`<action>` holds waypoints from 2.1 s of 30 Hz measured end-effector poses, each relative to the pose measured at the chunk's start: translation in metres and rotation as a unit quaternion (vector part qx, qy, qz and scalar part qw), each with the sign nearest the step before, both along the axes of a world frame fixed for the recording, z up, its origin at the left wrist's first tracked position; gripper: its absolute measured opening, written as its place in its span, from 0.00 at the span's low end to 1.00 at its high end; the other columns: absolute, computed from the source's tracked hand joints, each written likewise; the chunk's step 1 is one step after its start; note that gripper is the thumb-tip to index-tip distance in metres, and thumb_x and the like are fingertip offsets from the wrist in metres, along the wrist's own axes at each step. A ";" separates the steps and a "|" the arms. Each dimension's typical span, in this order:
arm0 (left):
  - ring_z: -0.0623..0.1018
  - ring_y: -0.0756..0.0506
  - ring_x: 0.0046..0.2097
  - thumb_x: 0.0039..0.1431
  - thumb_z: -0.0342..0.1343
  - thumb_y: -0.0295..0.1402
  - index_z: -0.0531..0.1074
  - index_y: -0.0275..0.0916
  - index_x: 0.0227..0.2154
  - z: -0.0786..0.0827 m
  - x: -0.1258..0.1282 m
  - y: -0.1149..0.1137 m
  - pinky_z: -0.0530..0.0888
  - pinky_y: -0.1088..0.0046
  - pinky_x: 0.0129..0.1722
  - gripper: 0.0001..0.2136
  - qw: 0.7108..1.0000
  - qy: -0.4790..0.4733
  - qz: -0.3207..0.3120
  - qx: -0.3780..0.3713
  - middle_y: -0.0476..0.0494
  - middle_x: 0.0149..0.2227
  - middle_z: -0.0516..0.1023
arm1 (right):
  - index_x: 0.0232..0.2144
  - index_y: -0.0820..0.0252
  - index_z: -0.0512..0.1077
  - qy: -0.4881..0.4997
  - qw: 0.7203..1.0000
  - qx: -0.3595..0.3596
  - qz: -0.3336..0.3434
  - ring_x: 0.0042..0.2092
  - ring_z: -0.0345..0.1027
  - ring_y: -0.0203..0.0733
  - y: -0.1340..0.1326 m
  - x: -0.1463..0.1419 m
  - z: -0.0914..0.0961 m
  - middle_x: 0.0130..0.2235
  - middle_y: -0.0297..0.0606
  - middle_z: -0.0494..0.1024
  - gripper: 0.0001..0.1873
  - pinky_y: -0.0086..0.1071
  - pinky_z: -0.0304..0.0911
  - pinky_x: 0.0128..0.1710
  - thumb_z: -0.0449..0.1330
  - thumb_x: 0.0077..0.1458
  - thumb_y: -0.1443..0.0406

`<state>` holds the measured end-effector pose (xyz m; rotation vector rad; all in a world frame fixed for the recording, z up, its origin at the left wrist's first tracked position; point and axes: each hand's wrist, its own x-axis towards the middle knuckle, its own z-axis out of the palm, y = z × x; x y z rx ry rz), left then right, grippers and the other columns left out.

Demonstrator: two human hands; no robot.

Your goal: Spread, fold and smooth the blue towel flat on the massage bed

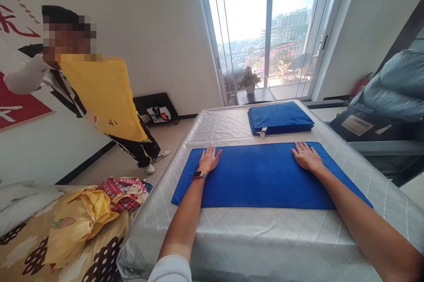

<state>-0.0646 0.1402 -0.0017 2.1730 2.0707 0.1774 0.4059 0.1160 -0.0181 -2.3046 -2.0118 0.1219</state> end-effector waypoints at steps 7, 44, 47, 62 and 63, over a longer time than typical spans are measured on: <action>0.50 0.38 0.75 0.72 0.29 0.55 0.50 0.27 0.72 -0.013 -0.079 0.003 0.47 0.56 0.73 0.39 0.996 0.012 0.089 0.019 0.31 0.74 0.47 | 0.73 0.76 0.50 0.010 0.998 0.020 -0.062 0.74 0.42 0.54 -0.005 0.084 -0.017 0.74 0.49 0.48 0.42 0.51 0.40 0.73 0.32 0.69 0.52; 0.53 0.39 0.74 0.75 0.28 0.49 0.55 0.28 0.71 -0.006 0.137 -0.066 0.50 0.58 0.73 0.34 0.984 -0.010 -0.175 0.039 0.32 0.73 0.54 | 0.74 0.68 0.48 0.012 0.986 -0.008 0.164 0.75 0.38 0.49 -0.063 -0.157 0.018 0.75 0.45 0.45 0.38 0.48 0.36 0.73 0.34 0.71 0.52; 0.50 0.40 0.75 0.74 0.29 0.52 0.52 0.32 0.72 -0.006 0.087 -0.075 0.48 0.57 0.73 0.35 0.987 -0.001 -0.156 0.021 0.35 0.74 0.51 | 0.75 0.65 0.47 0.006 0.991 -0.008 0.133 0.75 0.37 0.49 -0.078 -0.104 0.015 0.75 0.42 0.45 0.40 0.48 0.36 0.73 0.33 0.71 0.49; 0.46 0.38 0.75 0.74 0.29 0.51 0.44 0.25 0.73 -0.020 -0.129 -0.144 0.48 0.57 0.73 0.37 0.999 0.032 0.028 -0.035 0.30 0.75 0.42 | 0.73 0.71 0.50 0.013 1.000 0.013 -0.013 0.74 0.41 0.51 -0.132 0.055 0.002 0.74 0.48 0.49 0.41 0.52 0.40 0.73 0.34 0.70 0.50; 0.47 0.38 0.75 0.74 0.30 0.51 0.44 0.25 0.73 -0.017 -0.127 -0.145 0.48 0.56 0.73 0.37 0.998 0.036 0.032 -0.040 0.30 0.75 0.42 | 0.73 0.71 0.50 0.016 1.000 0.010 -0.009 0.74 0.41 0.52 -0.132 0.057 0.003 0.74 0.48 0.49 0.40 0.52 0.40 0.73 0.35 0.70 0.51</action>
